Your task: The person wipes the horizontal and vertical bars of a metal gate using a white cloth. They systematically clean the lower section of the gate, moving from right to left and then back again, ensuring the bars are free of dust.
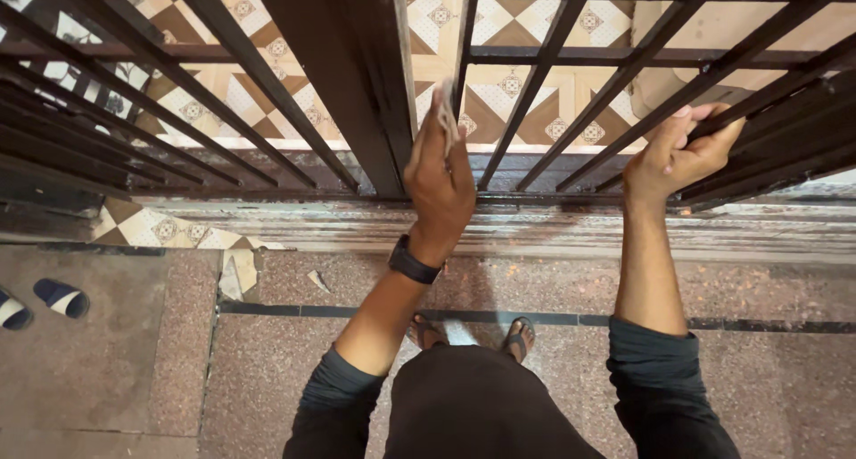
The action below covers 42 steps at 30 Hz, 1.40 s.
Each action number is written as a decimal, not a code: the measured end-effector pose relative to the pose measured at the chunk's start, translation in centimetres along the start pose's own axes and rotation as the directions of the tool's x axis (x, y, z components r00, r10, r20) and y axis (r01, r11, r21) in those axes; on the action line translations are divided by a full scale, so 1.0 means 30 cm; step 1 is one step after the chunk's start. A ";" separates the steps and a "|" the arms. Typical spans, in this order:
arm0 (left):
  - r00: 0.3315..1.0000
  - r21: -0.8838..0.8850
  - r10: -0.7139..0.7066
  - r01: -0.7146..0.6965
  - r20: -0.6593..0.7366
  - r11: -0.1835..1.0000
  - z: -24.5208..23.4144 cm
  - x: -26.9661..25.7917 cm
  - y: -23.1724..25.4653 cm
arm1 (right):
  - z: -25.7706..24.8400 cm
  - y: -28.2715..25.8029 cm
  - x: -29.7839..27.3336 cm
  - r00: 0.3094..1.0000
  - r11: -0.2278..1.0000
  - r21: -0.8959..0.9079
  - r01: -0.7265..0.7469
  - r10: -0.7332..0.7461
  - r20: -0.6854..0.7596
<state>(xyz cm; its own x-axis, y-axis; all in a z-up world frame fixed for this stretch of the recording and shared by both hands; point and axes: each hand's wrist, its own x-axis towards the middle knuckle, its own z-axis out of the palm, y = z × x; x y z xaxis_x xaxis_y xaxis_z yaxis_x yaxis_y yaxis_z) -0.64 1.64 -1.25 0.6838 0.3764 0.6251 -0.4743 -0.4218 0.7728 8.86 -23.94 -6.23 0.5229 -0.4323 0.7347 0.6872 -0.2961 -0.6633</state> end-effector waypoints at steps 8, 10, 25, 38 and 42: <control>0.995 0.413 0.097 -0.090 0.005 0.906 -0.016 -0.280 -0.244 | -0.013 -0.021 0.000 0.996 0.997 0.067 -0.025 0.020 0.081; 1.000 0.392 -0.015 0.007 0.018 0.920 -0.044 -0.335 -0.253 | -0.014 -0.030 0.005 0.995 0.997 0.066 -0.028 0.022 0.095; 0.975 0.755 -0.091 -0.098 0.204 0.648 0.071 -0.368 -0.332 | -0.033 -0.059 0.013 0.990 0.999 -0.022 -0.048 0.051 0.129; 0.884 0.729 -0.300 -0.064 0.358 0.681 0.087 -0.369 -0.400 | -0.027 -0.043 0.016 0.991 1.000 0.015 0.007 -0.009 0.136; 0.893 0.739 -0.300 -0.052 0.335 0.672 0.070 -0.419 -0.346 | -0.022 -0.043 0.013 0.991 0.998 0.021 -0.056 0.053 0.120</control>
<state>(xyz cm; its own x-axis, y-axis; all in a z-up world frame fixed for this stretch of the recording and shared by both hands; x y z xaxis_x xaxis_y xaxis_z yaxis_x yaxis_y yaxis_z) -3.15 -0.46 -17.35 0.9389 0.1863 0.2894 0.0560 -0.9124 0.4056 7.84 -24.30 -5.19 0.6149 -0.3422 0.7105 0.6678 -0.2533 -0.6999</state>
